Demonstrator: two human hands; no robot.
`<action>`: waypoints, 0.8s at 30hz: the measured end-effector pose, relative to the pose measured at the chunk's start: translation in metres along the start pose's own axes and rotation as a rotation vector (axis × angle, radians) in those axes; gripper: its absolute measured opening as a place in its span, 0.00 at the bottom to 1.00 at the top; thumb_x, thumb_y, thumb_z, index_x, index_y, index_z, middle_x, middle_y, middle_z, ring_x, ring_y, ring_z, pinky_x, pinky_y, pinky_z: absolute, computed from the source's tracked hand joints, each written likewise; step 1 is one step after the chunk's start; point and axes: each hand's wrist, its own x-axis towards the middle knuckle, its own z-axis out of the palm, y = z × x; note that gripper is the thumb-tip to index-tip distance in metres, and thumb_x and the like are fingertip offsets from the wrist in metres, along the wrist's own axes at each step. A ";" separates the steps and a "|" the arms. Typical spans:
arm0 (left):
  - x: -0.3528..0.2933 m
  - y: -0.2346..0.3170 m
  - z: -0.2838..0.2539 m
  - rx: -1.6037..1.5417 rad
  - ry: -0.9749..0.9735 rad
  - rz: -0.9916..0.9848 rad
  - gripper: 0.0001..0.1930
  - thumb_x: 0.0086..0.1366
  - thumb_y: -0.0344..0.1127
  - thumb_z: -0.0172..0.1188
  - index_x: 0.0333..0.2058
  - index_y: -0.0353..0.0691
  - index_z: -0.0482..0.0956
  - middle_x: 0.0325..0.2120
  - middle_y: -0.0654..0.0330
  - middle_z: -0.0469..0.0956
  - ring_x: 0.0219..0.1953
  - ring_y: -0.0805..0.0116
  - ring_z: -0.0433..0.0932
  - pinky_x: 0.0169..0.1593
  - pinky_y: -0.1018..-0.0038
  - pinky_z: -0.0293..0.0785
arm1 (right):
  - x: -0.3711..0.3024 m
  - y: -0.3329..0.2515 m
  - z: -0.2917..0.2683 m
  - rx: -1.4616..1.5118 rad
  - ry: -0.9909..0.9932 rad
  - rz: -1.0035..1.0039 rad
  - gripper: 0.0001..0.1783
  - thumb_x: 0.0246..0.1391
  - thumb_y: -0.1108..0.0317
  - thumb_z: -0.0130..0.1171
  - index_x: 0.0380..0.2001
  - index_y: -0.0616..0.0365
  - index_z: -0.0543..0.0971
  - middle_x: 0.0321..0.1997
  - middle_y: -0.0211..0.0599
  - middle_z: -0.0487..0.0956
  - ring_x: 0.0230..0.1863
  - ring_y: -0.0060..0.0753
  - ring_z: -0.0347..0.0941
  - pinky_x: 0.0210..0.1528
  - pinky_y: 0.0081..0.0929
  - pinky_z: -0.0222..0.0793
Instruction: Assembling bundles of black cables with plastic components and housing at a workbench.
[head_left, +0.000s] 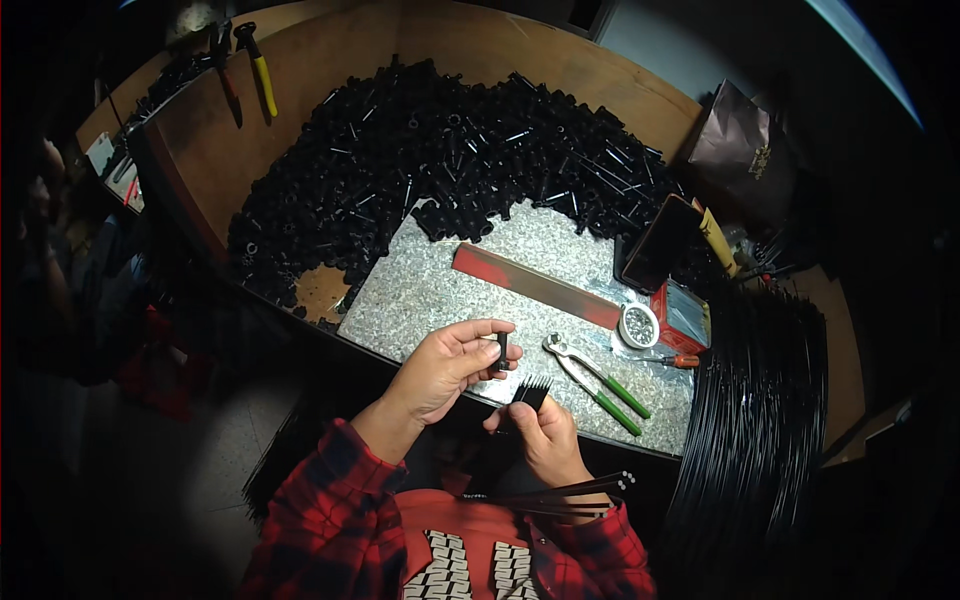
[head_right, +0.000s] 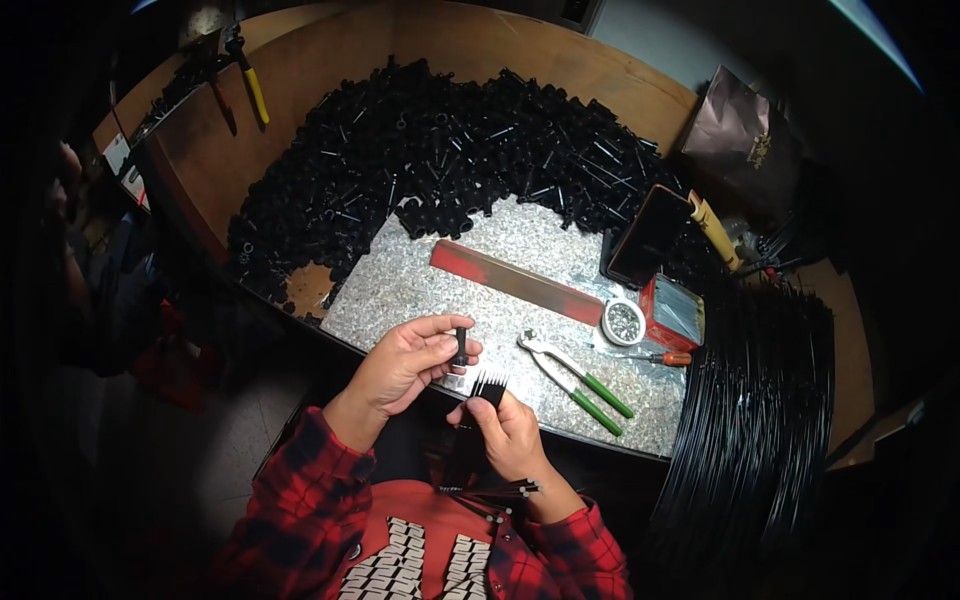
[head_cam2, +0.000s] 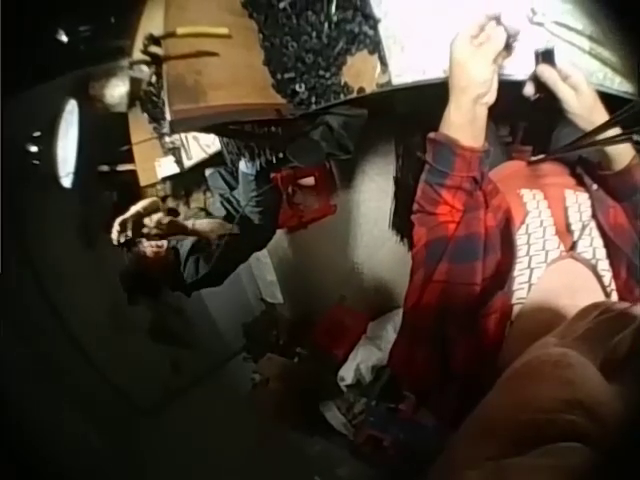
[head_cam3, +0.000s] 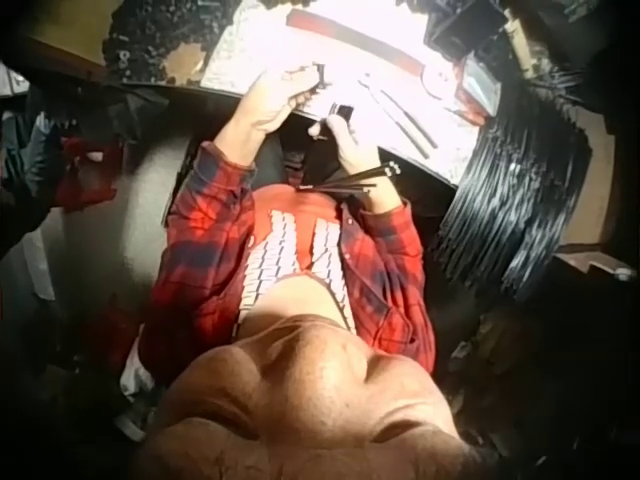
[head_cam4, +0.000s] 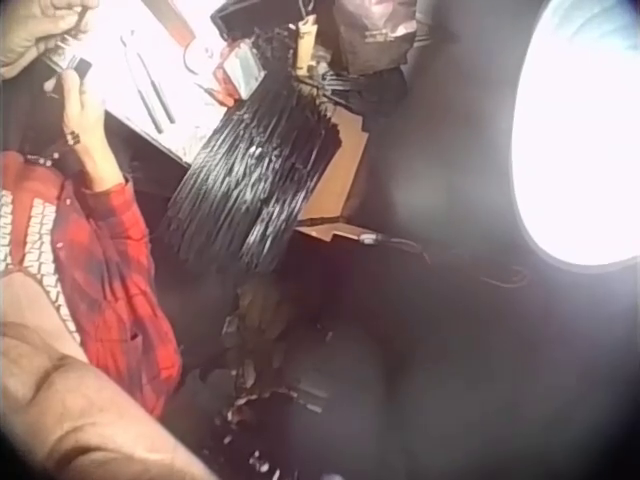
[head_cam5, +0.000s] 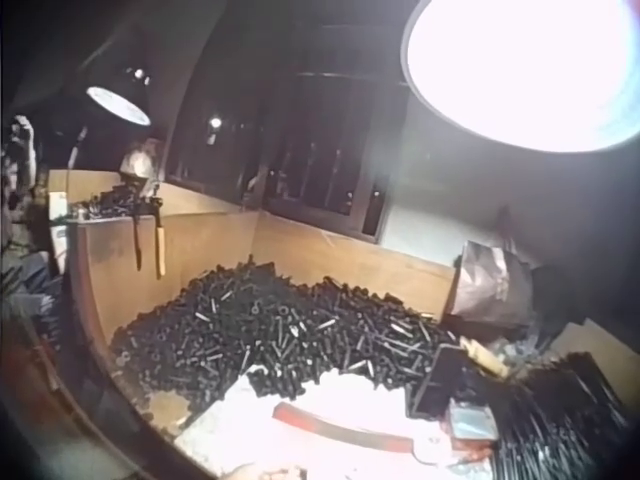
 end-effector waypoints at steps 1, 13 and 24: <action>0.000 -0.001 -0.001 -0.002 -0.015 0.002 0.16 0.65 0.27 0.53 0.52 0.35 0.70 0.40 0.54 0.78 0.43 0.70 0.78 0.45 0.77 0.75 | 0.000 0.001 0.002 0.025 0.025 -0.002 0.14 0.64 0.64 0.46 0.34 0.63 0.76 0.30 0.35 0.80 0.32 0.22 0.75 0.38 0.20 0.70; 0.004 0.001 0.005 -0.087 -0.015 -0.049 0.17 0.64 0.26 0.53 0.52 0.33 0.70 0.36 0.57 0.78 0.39 0.72 0.78 0.43 0.78 0.77 | 0.007 0.002 0.003 0.102 0.025 0.015 0.13 0.65 0.65 0.45 0.37 0.62 0.76 0.30 0.32 0.80 0.32 0.20 0.74 0.37 0.20 0.69; 0.009 -0.004 -0.003 -0.070 -0.013 -0.025 0.16 0.64 0.26 0.54 0.50 0.33 0.72 0.39 0.54 0.78 0.41 0.72 0.78 0.45 0.77 0.77 | 0.012 0.009 0.000 0.030 -0.018 -0.026 0.15 0.65 0.62 0.45 0.42 0.64 0.73 0.31 0.35 0.80 0.33 0.21 0.74 0.38 0.19 0.69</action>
